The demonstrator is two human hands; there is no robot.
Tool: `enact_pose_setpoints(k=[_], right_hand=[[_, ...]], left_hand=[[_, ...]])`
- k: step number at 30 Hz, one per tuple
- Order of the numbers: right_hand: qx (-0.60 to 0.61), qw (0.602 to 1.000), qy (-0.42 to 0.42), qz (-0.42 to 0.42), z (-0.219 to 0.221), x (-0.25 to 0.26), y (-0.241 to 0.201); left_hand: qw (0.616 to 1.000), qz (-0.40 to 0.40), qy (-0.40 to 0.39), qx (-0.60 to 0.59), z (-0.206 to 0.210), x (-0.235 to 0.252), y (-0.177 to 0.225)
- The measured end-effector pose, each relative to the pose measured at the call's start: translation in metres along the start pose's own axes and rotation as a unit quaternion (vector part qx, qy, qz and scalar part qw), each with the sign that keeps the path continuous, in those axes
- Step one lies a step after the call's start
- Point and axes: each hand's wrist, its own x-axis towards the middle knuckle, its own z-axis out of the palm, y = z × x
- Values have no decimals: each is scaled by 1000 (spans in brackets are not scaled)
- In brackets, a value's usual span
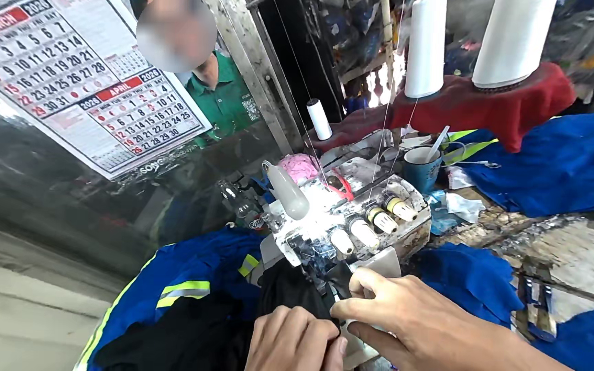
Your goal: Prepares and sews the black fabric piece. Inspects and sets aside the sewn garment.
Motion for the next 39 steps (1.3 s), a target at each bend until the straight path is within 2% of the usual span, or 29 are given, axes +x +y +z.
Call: enact_pose_setpoints(k=[3,9,13,16,21,27,34,39], right_hand=[[20,1000,13,19,1,6,-5],[15,998,65,22,7,18,-8],[-10,998,47,36,-1,17,-8],[2,999,9,46,-3,22,-11],[60,997,-13,53,-7,35,-11],[104,990,-42,89,-16,40,-12],[139,984,-41,108,-16,46,-11],[177,980,-1,94,-10,42,-11]], left_hand=[[999,-24,8,-37,-6,6,-1],[996,-55,-46,-60,-22,11,-21],[983,-88,-51,-153,-34,3,-44],[975,-78,-19,-207,-28,4,-46],[972,-56,7,-228,-29,16,-42],[975,-87,-4,-207,-35,33,-46],[971,-107,4,-213,-38,44,-42],[976,-95,-11,-198,-43,44,-39]])
